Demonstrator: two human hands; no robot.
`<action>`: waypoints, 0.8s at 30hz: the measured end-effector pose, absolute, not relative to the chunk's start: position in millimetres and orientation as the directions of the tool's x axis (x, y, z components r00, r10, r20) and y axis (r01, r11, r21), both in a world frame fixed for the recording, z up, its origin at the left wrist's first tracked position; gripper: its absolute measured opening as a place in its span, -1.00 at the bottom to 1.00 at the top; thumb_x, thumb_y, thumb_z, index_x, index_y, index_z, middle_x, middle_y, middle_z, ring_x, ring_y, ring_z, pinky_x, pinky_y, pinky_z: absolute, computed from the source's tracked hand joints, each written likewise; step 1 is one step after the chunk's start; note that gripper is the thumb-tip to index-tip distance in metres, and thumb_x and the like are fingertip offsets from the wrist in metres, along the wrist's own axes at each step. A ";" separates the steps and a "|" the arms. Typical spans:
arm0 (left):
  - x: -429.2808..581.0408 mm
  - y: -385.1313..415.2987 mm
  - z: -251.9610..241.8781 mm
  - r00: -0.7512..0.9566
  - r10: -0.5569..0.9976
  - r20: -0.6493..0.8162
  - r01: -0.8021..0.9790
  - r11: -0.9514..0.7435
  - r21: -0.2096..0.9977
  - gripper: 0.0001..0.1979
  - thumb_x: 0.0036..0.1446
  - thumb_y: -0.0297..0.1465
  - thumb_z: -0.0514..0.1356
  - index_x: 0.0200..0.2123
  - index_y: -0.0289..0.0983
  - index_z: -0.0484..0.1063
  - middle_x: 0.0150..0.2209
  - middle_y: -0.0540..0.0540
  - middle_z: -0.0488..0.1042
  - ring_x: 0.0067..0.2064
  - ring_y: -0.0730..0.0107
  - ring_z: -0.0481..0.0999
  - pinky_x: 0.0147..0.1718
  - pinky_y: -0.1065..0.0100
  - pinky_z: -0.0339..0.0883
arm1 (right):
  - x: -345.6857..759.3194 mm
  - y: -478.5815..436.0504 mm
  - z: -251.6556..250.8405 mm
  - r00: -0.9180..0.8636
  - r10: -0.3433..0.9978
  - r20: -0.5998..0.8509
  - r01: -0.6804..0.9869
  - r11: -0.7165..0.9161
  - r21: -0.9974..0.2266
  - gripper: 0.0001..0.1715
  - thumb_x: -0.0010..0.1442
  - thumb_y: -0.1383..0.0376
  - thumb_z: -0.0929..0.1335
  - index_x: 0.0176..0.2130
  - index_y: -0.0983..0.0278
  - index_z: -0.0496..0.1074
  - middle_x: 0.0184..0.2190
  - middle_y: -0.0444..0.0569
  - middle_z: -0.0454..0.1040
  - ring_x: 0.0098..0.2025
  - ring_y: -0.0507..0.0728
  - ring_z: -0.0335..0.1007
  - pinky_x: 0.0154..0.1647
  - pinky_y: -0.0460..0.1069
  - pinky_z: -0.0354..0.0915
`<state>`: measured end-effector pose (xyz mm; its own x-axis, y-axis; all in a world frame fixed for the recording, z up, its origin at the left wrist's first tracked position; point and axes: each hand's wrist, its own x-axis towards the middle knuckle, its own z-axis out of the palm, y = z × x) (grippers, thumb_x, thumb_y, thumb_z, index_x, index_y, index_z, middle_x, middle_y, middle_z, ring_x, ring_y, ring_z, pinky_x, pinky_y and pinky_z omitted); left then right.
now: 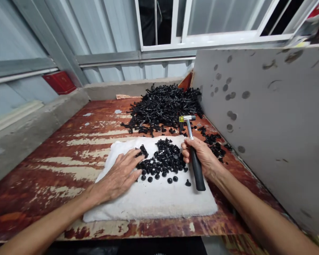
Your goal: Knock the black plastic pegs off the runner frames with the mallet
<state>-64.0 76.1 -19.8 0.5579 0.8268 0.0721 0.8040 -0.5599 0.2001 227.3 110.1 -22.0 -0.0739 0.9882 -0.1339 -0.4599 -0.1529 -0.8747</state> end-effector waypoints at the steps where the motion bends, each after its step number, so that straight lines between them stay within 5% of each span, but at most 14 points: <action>1: -63.2 76.9 -16.4 0.539 0.837 0.093 0.814 -0.546 0.198 -0.48 0.39 -0.20 -0.17 0.27 -0.26 0.25 0.37 -0.27 0.14 0.39 0.06 0.07 0.30 -0.11 0.00 | 228.3 114.2 -25.6 -0.106 0.986 -0.130 -0.477 -0.165 -0.863 -0.65 -0.02 0.20 0.50 -0.41 0.23 0.27 -0.52 -0.22 0.42 -0.64 -0.08 0.23 -0.74 -0.17 0.25; 10: 25.3 138.9 -12.6 0.709 0.692 0.134 0.673 -0.722 0.161 -0.41 0.33 -0.15 -0.06 0.31 -0.35 0.16 0.41 -0.38 0.01 0.41 -0.09 0.01 0.27 -0.21 0.00 | 240.5 113.8 -26.6 -0.208 0.974 -0.086 -0.506 -0.182 -0.843 -0.61 -0.08 0.15 0.50 -0.39 0.21 0.26 -0.52 -0.21 0.50 -0.68 -0.06 0.23 -0.79 -0.17 0.20; 17: 25.0 181.4 -19.8 0.691 0.689 0.219 0.544 -0.695 0.470 -0.41 0.32 -0.11 -0.09 0.32 -0.24 0.13 0.31 -0.19 0.27 0.29 0.08 0.27 0.25 0.10 0.15 | 246.4 130.8 -24.0 -0.177 0.977 -0.122 -0.508 -0.197 -0.839 -0.73 -0.03 0.18 0.43 -0.40 0.23 0.29 -0.55 -0.16 0.48 -0.69 -0.01 0.24 -0.79 -0.11 0.23; 20: 8.9 178.4 1.7 0.642 0.716 0.275 0.551 -0.680 0.484 -0.57 0.30 -0.22 -0.07 0.12 -0.24 0.33 0.11 -0.18 0.45 0.13 0.15 0.41 0.15 0.17 0.25 | 248.0 122.3 -26.8 -0.232 0.966 -0.111 -0.553 -0.225 -0.802 -0.72 0.00 0.19 0.44 -0.43 0.24 0.28 -0.57 -0.21 0.45 -0.71 -0.08 0.15 -0.79 -0.16 0.19; 24: -12.5 180.2 13.5 0.684 0.707 0.180 0.636 -0.698 0.328 -0.71 0.21 -0.41 -0.04 -0.15 -0.29 0.45 -0.14 -0.19 0.46 -0.05 0.19 0.42 0.04 0.12 0.27 | 253.6 125.0 -35.6 -0.325 0.943 -0.077 -0.578 -0.262 -0.773 -0.68 -0.05 0.20 0.51 -0.41 0.24 0.32 -0.51 -0.21 0.48 -0.64 -0.08 0.24 -0.74 -0.18 0.22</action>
<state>-12.5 180.2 13.5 0.6835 0.7075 0.1797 0.6362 -0.6981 0.3285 253.6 125.0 -35.6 -0.3245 0.9427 -0.0774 -0.5781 -0.2624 -0.7726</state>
